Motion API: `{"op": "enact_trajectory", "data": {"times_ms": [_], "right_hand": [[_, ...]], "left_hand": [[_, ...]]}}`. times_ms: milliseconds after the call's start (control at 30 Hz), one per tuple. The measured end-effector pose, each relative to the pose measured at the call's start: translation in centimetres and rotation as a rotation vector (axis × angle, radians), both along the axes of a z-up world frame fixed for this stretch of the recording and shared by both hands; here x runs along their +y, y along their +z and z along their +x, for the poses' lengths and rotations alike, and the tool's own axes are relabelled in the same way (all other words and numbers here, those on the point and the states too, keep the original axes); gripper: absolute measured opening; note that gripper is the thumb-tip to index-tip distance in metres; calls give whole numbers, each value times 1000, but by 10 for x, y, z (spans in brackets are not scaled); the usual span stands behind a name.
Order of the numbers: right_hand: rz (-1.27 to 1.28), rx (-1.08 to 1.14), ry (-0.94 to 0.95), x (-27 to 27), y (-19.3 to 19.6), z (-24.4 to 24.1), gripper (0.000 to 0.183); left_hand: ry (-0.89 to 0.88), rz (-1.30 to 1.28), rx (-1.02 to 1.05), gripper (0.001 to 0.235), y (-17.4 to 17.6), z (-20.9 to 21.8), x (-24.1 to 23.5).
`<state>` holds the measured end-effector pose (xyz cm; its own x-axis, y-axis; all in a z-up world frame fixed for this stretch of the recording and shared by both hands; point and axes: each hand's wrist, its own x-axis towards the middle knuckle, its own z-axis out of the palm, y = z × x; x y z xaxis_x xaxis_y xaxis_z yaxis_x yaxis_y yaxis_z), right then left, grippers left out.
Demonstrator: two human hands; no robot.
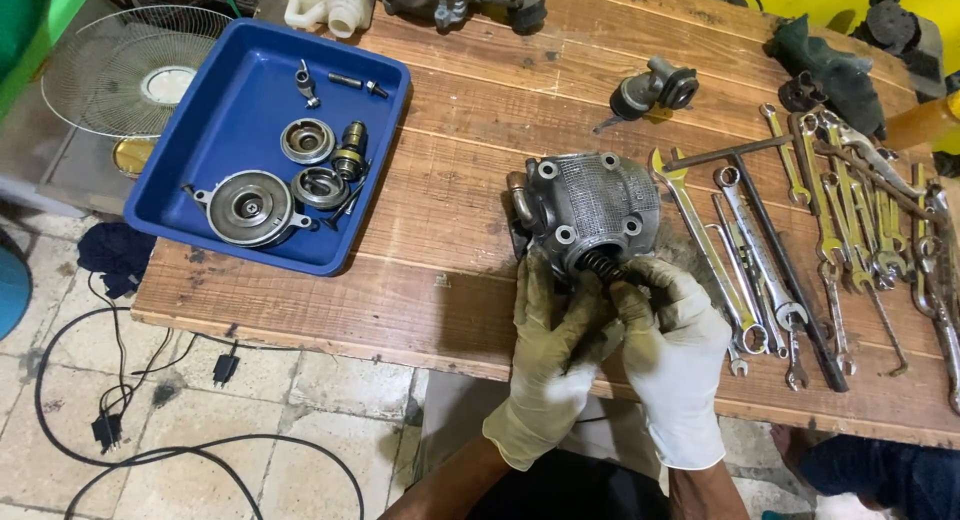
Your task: Cleaning a motorcycle cylinder head and attempting to install a valve spring into its seat.
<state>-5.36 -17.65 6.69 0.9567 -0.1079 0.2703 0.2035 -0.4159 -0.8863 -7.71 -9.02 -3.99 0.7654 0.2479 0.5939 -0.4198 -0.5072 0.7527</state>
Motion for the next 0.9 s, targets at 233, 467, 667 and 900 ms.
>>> {"op": "enact_trajectory", "data": {"times_ms": [233, 467, 667, 900], "right_hand": [[-305, -206, 46, -20, -24, 5, 30], [-398, -241, 57, -28, -29, 9, 31], [-442, -410, 99, -23, -30, 7, 31], [-427, -385, 215, -15, -11, 5, 32]], "left_hand": [[11, 25, 52, 69, -6, 3, -5], [-87, 5, 99, 68, -1, -3, 1], [-1, 82, 30, 66, -17, 4, -4], [153, 238, 46, 64, -18, 8, -9]]}}
